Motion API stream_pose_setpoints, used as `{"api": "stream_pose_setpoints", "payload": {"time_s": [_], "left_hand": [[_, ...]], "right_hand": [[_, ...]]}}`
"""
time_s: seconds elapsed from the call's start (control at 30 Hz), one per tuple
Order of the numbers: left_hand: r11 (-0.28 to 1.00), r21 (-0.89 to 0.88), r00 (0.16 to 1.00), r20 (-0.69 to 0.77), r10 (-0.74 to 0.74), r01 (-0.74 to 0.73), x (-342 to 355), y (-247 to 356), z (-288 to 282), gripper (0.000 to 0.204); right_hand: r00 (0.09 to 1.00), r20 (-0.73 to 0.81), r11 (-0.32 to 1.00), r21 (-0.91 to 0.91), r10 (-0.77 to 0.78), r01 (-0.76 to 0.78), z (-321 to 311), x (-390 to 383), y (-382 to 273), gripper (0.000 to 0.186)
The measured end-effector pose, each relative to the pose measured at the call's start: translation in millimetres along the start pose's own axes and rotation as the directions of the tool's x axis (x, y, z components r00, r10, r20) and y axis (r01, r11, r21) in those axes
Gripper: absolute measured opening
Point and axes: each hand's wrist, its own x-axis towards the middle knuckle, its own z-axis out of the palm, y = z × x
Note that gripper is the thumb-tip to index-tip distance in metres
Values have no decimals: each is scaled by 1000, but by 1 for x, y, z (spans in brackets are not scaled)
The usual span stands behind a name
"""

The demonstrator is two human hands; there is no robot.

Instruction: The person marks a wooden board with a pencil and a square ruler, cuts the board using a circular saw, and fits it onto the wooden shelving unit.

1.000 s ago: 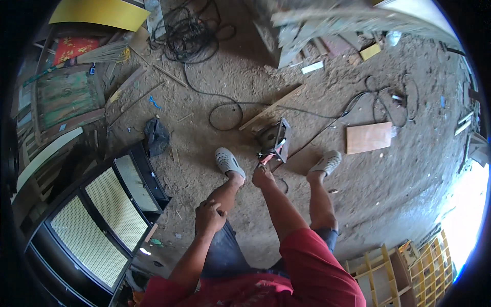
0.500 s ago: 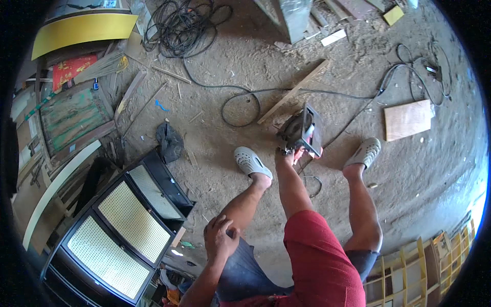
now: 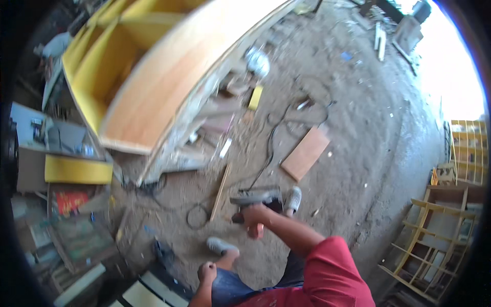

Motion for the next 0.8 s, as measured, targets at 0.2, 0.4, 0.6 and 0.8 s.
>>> {"api": "stream_pose_setpoints", "payload": {"time_s": [0.2, 0.4, 0.6, 0.8], "left_hand": [[956, -287, 990, 102, 94, -61, -40, 56, -23, 41], [963, -229, 979, 113, 172, -143, -36, 199, -108, 39], [848, -372, 922, -73, 379, -378, 21, 383, -173, 38], [890, -234, 916, -6, 401, -391, 99, 522, -219, 34]], "right_hand": [[929, -370, 809, 554, 29, 195, -45, -287, 46, 60], [785, -591, 743, 606, 184, 282, -54, -475, 119, 61], [589, -602, 575, 774, 539, 264, -105, -559, 171, 57], [401, -440, 268, 869, 803, 417, -169, -587, 222, 46]]}}
